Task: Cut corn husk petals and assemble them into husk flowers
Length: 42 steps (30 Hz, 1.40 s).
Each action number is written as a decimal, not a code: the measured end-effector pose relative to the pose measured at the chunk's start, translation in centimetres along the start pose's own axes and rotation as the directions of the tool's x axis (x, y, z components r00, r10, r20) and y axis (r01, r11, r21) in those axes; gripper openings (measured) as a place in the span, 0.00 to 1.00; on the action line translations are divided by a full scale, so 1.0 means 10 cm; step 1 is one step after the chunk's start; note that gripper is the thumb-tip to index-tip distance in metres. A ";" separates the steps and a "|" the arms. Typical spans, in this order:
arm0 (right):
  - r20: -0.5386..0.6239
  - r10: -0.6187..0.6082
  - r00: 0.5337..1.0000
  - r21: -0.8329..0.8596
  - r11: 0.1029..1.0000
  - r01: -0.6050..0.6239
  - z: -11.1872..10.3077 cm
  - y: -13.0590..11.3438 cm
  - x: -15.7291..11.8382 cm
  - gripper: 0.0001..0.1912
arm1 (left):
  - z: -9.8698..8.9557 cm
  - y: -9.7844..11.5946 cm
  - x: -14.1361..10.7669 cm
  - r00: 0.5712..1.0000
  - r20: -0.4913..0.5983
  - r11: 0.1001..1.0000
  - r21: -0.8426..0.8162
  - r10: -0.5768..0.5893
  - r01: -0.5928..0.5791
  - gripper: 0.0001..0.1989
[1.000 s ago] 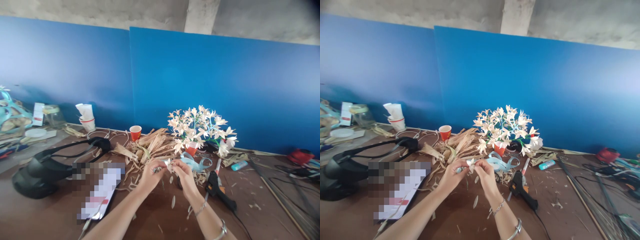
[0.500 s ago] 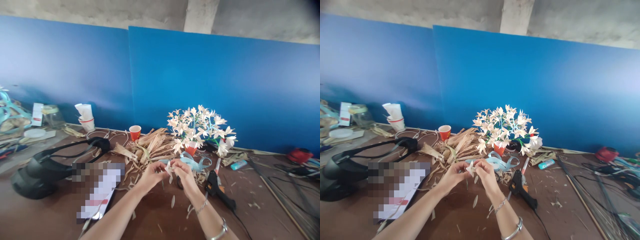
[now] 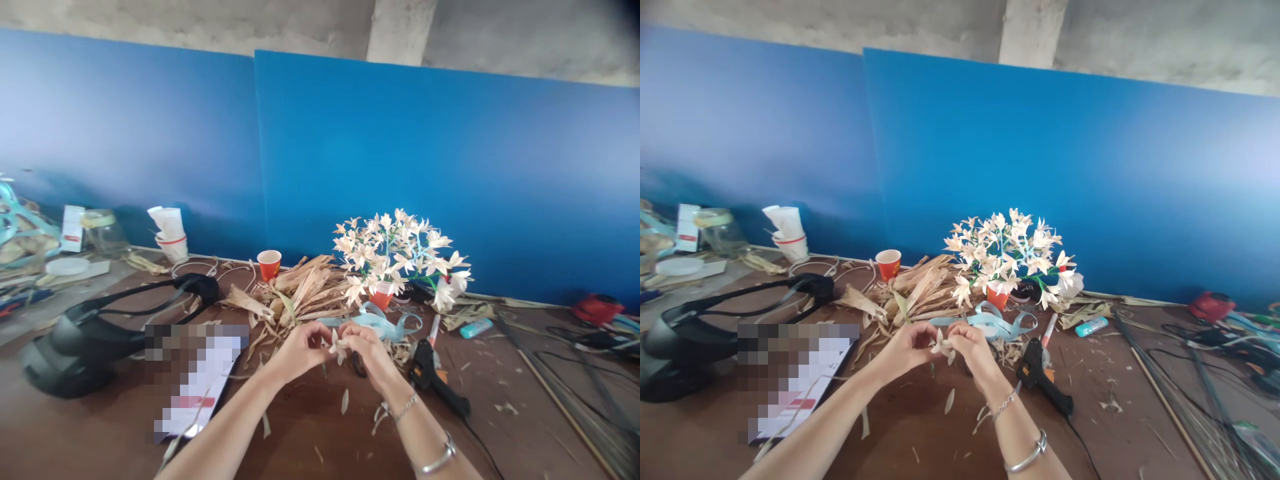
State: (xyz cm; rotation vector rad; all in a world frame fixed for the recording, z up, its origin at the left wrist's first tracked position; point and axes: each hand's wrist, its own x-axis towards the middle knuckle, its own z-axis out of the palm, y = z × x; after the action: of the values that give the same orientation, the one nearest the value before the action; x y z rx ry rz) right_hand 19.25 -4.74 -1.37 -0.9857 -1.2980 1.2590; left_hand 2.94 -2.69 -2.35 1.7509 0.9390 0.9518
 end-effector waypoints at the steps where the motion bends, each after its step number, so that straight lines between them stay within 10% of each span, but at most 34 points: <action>1: 0.000 0.010 1.000 -0.006 1.000 -0.010 0.00 -0.01 0.00 0.08 | 0.00 0.00 0.00 1.000 0.022 1.000 -0.012 0.007 -0.007 0.09; 42: -0.020 0.077 0.997 0.028 0.997 -0.077 0.04 0.03 0.00 0.06 | 0.04 -0.03 -0.01 0.972 -0.185 0.964 0.250 0.145 -0.096 0.05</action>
State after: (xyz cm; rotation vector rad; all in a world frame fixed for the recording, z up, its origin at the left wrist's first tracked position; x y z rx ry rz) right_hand 18.79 -4.80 -1.67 -1.0358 -1.2337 1.3179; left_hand 3.22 -2.82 -2.73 1.9587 1.1260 1.1516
